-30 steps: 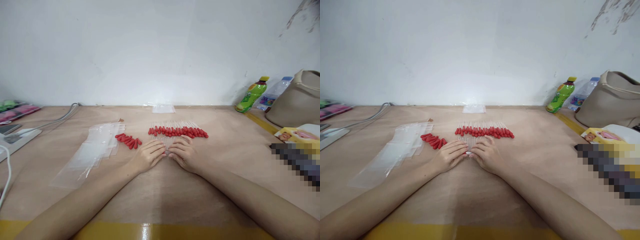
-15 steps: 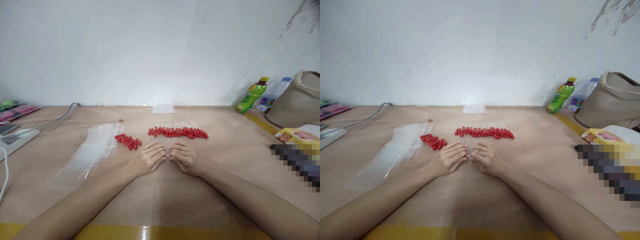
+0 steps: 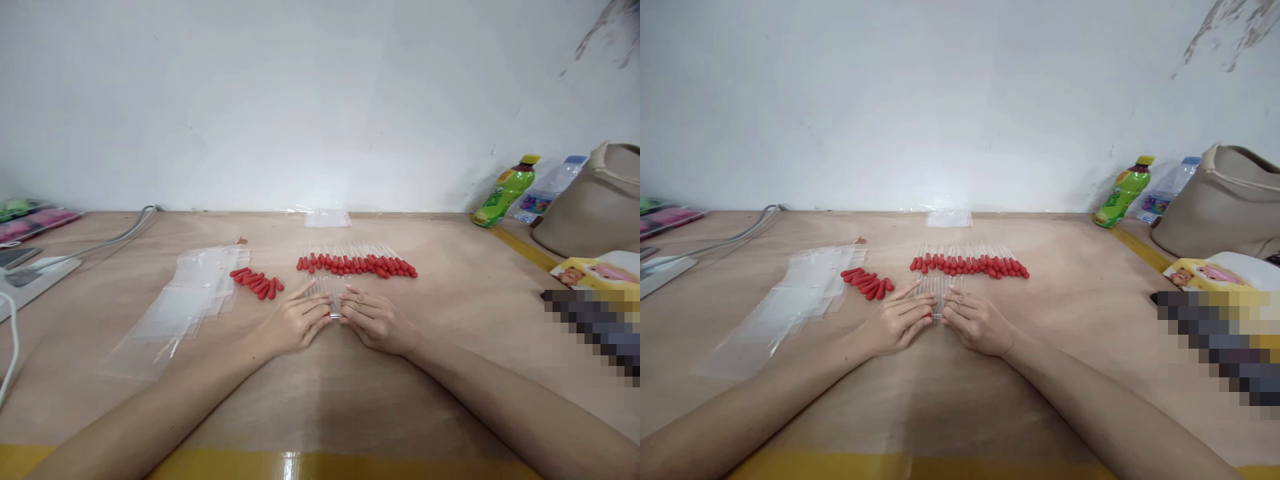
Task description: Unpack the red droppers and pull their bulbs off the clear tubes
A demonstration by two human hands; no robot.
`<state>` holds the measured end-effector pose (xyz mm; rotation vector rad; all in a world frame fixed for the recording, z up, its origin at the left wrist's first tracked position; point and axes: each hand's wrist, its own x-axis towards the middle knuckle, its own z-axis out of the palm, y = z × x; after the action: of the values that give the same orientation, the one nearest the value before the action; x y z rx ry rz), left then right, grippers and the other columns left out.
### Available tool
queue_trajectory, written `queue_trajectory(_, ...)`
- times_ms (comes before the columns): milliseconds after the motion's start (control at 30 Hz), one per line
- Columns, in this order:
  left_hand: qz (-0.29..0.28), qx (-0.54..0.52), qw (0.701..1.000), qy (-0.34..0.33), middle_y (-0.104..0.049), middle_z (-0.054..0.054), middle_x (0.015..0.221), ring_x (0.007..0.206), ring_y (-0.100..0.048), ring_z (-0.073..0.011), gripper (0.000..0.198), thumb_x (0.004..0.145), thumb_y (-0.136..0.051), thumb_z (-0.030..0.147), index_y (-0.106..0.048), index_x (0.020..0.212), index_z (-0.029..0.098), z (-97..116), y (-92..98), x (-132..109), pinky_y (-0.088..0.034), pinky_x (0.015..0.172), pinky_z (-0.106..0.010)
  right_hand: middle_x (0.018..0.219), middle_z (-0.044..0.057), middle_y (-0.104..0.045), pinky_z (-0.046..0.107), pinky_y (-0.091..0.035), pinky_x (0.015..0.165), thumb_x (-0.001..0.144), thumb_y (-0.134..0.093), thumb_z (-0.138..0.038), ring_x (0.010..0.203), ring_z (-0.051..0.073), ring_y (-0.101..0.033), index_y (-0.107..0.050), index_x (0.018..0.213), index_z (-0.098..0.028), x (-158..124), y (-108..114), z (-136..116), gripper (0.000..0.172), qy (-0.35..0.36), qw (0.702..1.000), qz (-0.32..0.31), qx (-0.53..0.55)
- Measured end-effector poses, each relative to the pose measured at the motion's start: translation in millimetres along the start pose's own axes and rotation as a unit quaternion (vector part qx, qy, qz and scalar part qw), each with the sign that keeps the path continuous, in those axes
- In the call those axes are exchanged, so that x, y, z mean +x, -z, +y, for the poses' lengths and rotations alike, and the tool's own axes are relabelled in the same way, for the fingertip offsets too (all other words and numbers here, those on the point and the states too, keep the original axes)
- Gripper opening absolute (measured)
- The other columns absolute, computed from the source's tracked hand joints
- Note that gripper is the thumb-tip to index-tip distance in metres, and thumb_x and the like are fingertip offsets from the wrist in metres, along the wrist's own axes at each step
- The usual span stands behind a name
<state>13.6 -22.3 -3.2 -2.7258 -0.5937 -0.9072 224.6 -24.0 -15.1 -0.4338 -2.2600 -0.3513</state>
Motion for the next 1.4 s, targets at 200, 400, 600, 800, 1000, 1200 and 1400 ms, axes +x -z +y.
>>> queue_trajectory(200,-0.003,-0.021,1.0,0.007,-0.069,-0.005,0.089,0.098,-0.061,-0.0157,0.013,0.086,-0.046,0.017,-0.058,0.091,0.014,0,1.5,-2,-0.031,0.106,-0.044,0.088,0.01,-0.068,0.04,-0.045,0.098,0.083,-0.049,-0.011,0.099,0.019,-0.06,-0.061,0.092,-0.012,2,6,2,0.015,0.044,0.999,0.0,-0.023)
queue_trajectory(400,0.007,-0.015,1.0,-0.011,-0.069,-0.005,0.087,0.098,-0.061,-0.0165,0.014,0.086,-0.046,0.017,-0.059,0.091,0.015,0,3.5,-1,-0.032,0.106,-0.043,0.092,0.01,-0.068,0.04,-0.045,0.097,0.083,-0.05,-0.01,0.104,0.019,-0.057,-0.06,0.098,-0.013,1,11,3,0.019,0.054,0.998,0.011,-0.015)
queue_trajectory(600,0.017,-0.002,0.999,-0.028,-0.069,-0.006,0.087,0.097,-0.062,-0.0164,0.013,0.086,-0.046,0.018,-0.058,0.09,0.015,0,6.1,1,-0.034,0.105,-0.042,0.096,0.013,-0.067,0.043,-0.043,0.098,0.081,-0.05,-0.006,0.109,0.021,-0.054,-0.059,0.103,-0.009,-2,13,5,0.024,0.059,0.998,0.014,0.012)
queue_trajectory(800,0.017,-0.002,0.999,-0.031,-0.068,-0.007,0.092,0.097,-0.061,-0.0159,0.01,0.085,-0.049,0.017,-0.057,0.09,0.014,2,5.0,-1,-0.039,0.101,-0.039,0.098,0.011,-0.067,0.044,-0.042,0.099,0.081,-0.05,-0.006,0.11,0.02,-0.053,-0.057,0.107,-0.01,-6,15,5,0.027,0.065,0.998,0.0,0.018)
queue_trajectory(1000,0.086,0.016,0.995,0.039,-0.068,-0.005,0.09,0.093,-0.062,-0.0166,0.012,0.084,-0.047,0.013,-0.056,0.089,0.017,-8,18.2,-8,-0.046,0.09,-0.039,0.096,0.009,-0.066,0.043,-0.046,0.092,0.079,-0.052,-0.008,0.105,0.021,-0.056,-0.058,0.106,-0.015,-14,21,22,0.028,-0.018,0.998,0.054,0.007)
queue_trajectory(1200,0.134,0.062,0.955,0.256,-0.058,-0.006,0.084,0.075,-0.057,-0.0148,0.019,0.084,-0.047,0.026,-0.063,0.088,0.017,-43,57.1,5,-0.047,0.064,-0.027,0.06,0.003,-0.055,0.031,-0.044,0.059,0.082,-0.05,-0.023,0.06,0.015,-0.051,-0.066,0.088,-0.017,-20,16,35,0.018,-0.22,0.97,0.032,-0.094)
queue_trajectory(1400,-0.049,-0.021,0.852,0.521,-0.058,-0.006,0.078,0.075,-0.057,-0.0195,0.032,0.077,-0.047,0.036,-0.062,0.097,0.016,-86,104.3,-1,-0.046,0.063,-0.03,0.069,0.003,-0.059,0.029,-0.036,0.065,0.079,-0.047,-0.019,0.067,0.016,-0.054,-0.062,0.092,-0.015,-21,12,30,0.021,-0.313,0.944,-0.039,-0.099)
